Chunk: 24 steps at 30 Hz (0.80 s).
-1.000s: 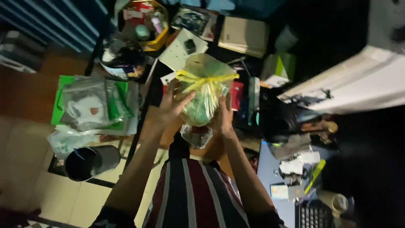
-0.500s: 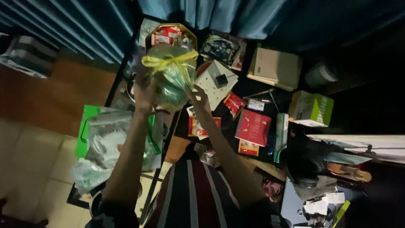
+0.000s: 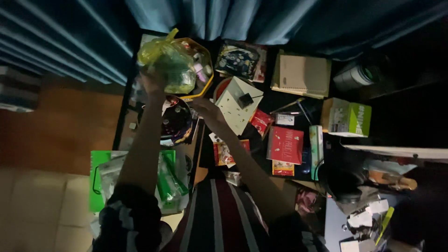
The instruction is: The person retrieves a small stack of cards from a cluttered side table and moves them to a desk. They then repeatedly shuffle, sort, and arrange the cards into smaller piles on the desk surface. The person also briefly handles a plastic bag and a red box before returning to the cards.
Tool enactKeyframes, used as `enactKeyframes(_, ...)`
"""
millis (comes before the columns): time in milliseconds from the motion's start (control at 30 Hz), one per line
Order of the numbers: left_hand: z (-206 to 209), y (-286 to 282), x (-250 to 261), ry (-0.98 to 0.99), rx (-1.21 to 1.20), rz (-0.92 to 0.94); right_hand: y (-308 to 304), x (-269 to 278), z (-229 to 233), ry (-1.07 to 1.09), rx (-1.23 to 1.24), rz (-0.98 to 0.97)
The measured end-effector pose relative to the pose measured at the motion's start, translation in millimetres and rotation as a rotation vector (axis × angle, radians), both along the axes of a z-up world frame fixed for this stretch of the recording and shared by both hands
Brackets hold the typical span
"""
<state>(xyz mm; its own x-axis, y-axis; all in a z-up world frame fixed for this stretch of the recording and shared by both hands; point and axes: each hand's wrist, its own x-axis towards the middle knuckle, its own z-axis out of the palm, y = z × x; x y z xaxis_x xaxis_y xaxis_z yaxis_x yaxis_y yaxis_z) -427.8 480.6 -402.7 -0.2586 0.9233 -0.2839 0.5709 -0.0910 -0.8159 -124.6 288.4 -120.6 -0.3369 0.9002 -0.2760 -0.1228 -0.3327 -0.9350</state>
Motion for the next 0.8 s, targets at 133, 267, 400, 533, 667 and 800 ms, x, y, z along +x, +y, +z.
enactKeyframes(133, 45.2, -13.9, 23.0, -0.928, 0.723, 0.476, -38.7, -10.5, 89.6, 0.032, 0.041, 0.01)
enactKeyframes(267, 129.4, -41.6, 44.4, -2.504, 1.074, 1.018, -64.5, 9.2, 80.2, -0.06, 0.198, -0.055)
enactKeyframes(400, 61.5, -12.2, 5.7, -2.029, 0.817, 0.946, -91.2, 38.1, 79.5, -0.09, 0.204, -0.121)
enactKeyframes(533, 58.0, -13.1, -5.9, -1.36, 1.062, 0.426, -128.3, 73.8, 85.8, -0.125, 0.214, -0.173)
enactKeyframes(667, 230.2, -97.7, 99.7, -1.494, 1.157, -0.069, -158.7, 95.8, 100.0, -0.144, 0.245, -0.216)
enactKeyframes(800, 294.8, -145.6, 174.5, -1.716, 1.082, -0.522, -184.5, 124.5, 98.3, -0.161, 0.274, -0.283)
